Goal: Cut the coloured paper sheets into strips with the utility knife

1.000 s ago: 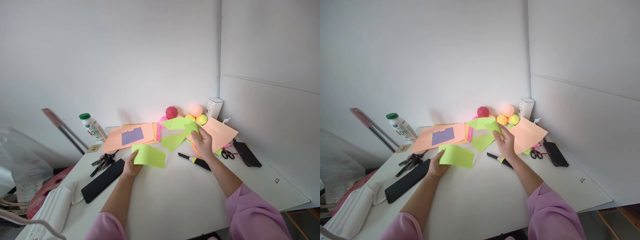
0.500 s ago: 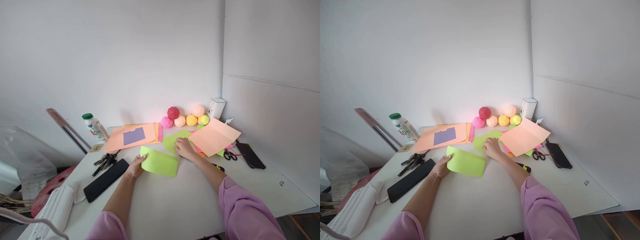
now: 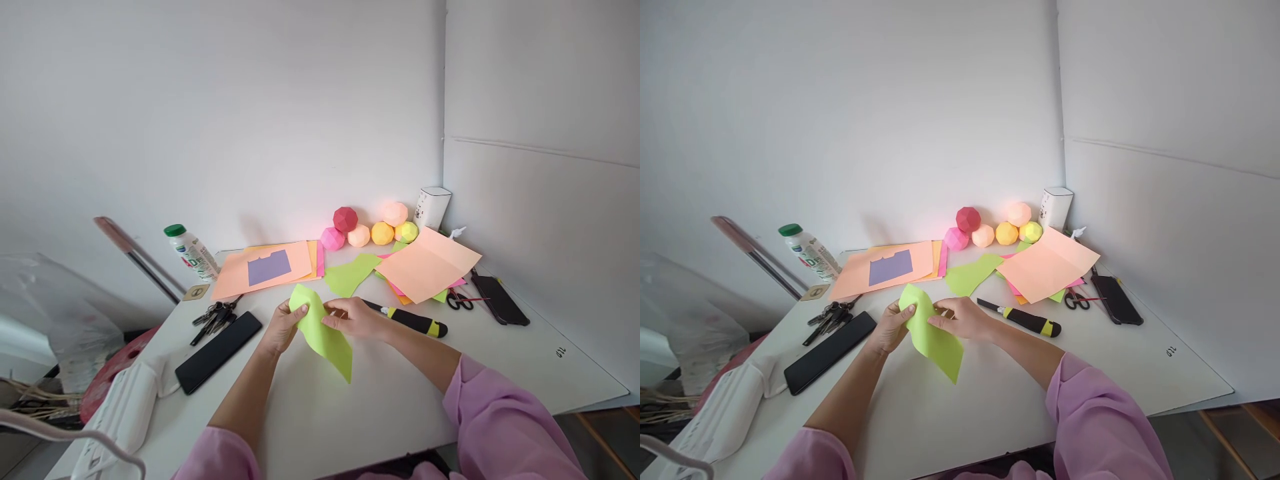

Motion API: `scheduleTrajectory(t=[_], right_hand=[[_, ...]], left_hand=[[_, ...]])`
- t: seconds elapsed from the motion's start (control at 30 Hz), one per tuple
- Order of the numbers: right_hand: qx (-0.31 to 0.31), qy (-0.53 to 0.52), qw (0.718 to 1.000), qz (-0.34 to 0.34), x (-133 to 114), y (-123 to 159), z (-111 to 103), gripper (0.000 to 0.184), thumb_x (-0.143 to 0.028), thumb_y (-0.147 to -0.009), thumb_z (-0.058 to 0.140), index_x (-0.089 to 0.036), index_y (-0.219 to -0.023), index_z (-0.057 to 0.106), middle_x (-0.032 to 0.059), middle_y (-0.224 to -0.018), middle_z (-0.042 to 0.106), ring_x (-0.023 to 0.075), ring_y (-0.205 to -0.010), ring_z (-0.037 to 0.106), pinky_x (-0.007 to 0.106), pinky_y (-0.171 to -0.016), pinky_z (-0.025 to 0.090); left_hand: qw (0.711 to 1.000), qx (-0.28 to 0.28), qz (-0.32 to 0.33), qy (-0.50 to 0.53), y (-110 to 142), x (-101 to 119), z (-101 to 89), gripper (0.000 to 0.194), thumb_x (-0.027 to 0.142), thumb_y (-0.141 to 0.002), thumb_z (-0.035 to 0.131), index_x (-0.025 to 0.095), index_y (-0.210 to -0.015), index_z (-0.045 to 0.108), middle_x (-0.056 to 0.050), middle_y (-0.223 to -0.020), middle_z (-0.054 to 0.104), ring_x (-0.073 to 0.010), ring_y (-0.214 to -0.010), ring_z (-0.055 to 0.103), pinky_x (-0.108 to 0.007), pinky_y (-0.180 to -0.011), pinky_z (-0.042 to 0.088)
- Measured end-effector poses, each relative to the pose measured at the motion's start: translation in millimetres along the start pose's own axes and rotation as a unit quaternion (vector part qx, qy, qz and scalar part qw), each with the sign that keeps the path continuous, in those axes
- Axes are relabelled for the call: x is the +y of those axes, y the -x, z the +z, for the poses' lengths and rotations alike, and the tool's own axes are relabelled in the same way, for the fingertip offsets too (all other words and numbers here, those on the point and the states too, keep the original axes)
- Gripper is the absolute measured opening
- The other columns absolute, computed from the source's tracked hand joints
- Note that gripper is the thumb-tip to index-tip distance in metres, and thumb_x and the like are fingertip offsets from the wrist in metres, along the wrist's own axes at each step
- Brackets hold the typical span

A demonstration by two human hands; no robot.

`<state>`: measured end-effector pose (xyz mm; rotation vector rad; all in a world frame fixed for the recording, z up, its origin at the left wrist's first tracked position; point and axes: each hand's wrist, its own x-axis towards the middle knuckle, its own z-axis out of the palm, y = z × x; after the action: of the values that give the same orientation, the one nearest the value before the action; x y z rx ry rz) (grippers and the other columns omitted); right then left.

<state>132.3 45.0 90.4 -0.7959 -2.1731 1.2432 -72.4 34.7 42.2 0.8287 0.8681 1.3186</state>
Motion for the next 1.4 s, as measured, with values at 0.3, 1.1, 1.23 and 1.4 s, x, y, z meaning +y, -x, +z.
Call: scheduleTrajectory(t=[0.3,1.1,1.23,1.4], right_hand=[[0.026,0.028,0.998,0.054,-5.9,11.2,-2.7,0.025,-0.041,-0.079,0.062,-0.016,-0.084,0.059,-0.0024,-0.074,0.054,0.0119,-0.068,0.048,0.022,-0.058,0.037],[-0.073,0.368,0.899,0.225,21.4,86.1,20.1,0.033,-0.025,-0.093,0.036,-0.016,-0.065,0.053,0.0058,-0.065,0.064,0.0159,-0.061,0.062,0.023,-0.050,0.038],[-0.080,0.424,0.874,0.225,17.0,85.8,25.8,0.030,-0.022,-0.092,0.039,-0.012,-0.078,0.063,0.0145,-0.076,0.069,0.0229,-0.070,0.065,0.028,-0.055,0.041],[-0.110,0.461,0.854,0.217,14.7,86.9,31.1,0.022,-0.017,-0.090,0.043,-0.012,-0.087,0.064,0.0152,-0.078,0.070,0.0246,-0.070,0.068,0.029,-0.054,0.044]], left_hand=[[0.998,-0.015,0.011,-0.066,7.7,4.7,16.5,0.041,0.039,-0.058,0.083,0.014,-0.088,0.070,-0.007,-0.078,0.071,-0.0209,-0.071,0.065,-0.030,-0.063,0.050],[0.901,0.155,0.001,-0.406,1.9,-24.5,15.5,0.044,0.033,-0.060,0.074,0.023,-0.099,0.056,-0.004,-0.082,0.066,-0.0296,-0.089,0.063,-0.043,-0.078,0.048],[0.744,0.108,0.163,-0.639,10.8,-32.9,26.4,0.024,0.018,-0.076,0.058,0.021,-0.099,0.064,-0.013,-0.113,0.061,-0.0339,-0.119,0.046,-0.050,-0.097,0.037],[0.587,-0.045,0.181,-0.788,27.8,-55.5,44.3,0.025,0.030,-0.088,0.048,0.015,-0.087,0.068,-0.016,-0.105,0.062,-0.0290,-0.103,0.056,-0.040,-0.085,0.048]])
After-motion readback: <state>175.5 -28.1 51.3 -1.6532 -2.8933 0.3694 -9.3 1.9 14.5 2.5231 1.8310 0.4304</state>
